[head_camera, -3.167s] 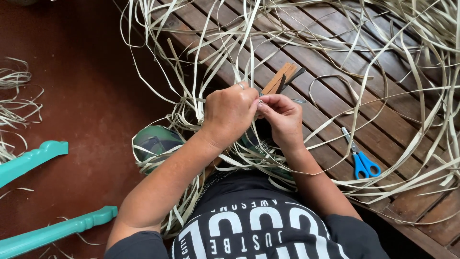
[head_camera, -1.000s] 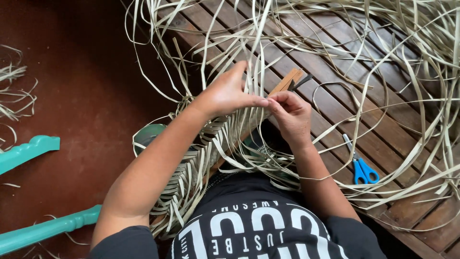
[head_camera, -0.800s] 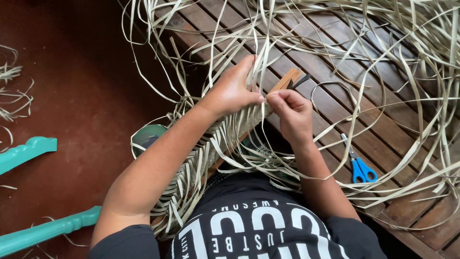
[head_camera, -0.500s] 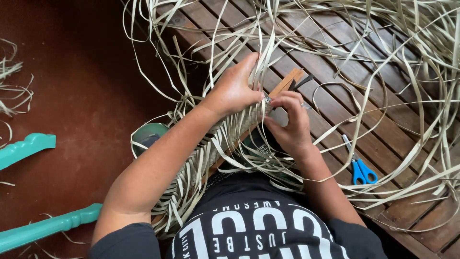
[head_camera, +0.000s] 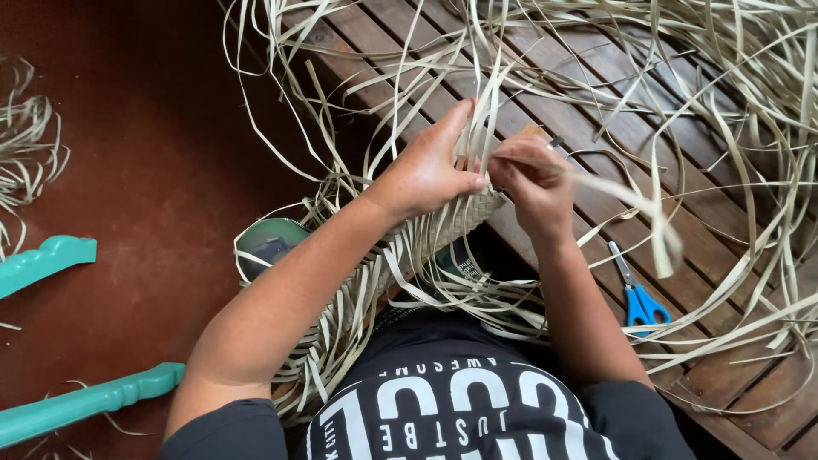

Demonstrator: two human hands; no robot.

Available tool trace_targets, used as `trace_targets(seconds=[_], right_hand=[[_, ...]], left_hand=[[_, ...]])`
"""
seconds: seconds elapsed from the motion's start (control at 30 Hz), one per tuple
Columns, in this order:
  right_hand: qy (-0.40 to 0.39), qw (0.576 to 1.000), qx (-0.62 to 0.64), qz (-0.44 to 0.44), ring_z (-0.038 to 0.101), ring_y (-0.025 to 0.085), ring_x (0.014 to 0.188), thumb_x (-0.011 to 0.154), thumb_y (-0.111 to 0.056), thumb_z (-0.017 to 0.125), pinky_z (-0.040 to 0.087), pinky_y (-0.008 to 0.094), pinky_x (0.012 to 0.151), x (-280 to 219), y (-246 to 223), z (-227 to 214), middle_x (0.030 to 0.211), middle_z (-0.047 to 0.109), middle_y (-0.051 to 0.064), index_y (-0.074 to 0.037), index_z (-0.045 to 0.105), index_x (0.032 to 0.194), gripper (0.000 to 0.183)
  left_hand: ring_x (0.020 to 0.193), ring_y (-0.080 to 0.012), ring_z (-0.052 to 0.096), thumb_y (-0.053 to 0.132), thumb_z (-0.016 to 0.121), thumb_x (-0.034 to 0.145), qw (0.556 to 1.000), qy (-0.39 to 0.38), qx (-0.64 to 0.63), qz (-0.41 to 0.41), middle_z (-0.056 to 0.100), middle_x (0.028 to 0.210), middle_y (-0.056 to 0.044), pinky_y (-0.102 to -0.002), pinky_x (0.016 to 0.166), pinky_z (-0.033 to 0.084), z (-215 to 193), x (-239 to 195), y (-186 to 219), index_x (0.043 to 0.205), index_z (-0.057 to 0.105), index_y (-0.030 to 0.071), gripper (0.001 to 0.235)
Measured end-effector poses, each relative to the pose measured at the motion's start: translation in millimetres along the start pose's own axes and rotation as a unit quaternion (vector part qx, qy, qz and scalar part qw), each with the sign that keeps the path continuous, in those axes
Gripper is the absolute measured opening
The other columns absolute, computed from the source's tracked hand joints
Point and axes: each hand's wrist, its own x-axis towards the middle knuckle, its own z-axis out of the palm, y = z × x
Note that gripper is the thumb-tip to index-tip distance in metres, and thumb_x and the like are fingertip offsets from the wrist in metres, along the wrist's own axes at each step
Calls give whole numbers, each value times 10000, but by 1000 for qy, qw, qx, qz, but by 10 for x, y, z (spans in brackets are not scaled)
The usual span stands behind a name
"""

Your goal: The person weaves dried palm leaves into a basket using a wooden frame. They interlace the leaves by hand, pulling them through the existing weave to build up the structure.

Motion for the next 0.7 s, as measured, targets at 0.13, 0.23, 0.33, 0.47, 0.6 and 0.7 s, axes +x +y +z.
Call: trace_targets(seconds=[0.13,0.23,0.33,0.47,0.6,0.7], right_hand=[[68,985,58,150,472,118,577,930,60,747,463,312,526,-17,-20,137,750,533,122,76,687,953,67],[116,951,31,285,466,86,520,990,-72,679,403,219,474,-67,-106,151,604,534,80,6,682,864,148],[107,921,85,365,593,93,541,943,-70,746,628,297,536,-126,-275,165,665,581,65,41,690,921,126],[49,938,36,341,684,181,630,934,-109,769,648,362,632,-340,-35,-8,730,652,131,66,689,972,196],[-11,961,-103,257,671,177,610,1055,-226,648,554,312,630,-332,-149,99,642,648,115,-15,693,948,241],[14,954,-43,296,677,168,710,1049,-209,649,618,343,758,-304,-293,155,748,661,108,5,687,1021,219]], left_hand=[[1158,-479,661,146,715,804,1000,6,-4,-5,717,1148,-246,-570,1001,528,-5,14,13,1486,349,156,774],[1138,-488,673,135,689,814,1000,9,-8,-6,728,1120,-253,-577,989,535,27,31,34,1488,344,163,758],[1103,-504,678,169,726,841,1000,16,14,5,730,1074,-279,-598,938,523,88,69,-12,1455,355,160,718],[1052,-526,683,133,677,859,998,27,56,17,732,982,-288,-620,939,506,214,171,-158,1465,308,168,711],[992,-546,699,99,665,861,997,33,61,25,730,917,-295,-631,915,506,267,154,-148,1451,293,177,702],[984,-556,700,68,690,868,996,39,66,41,728,914,-314,-634,907,505,230,143,-149,1461,288,148,721]])
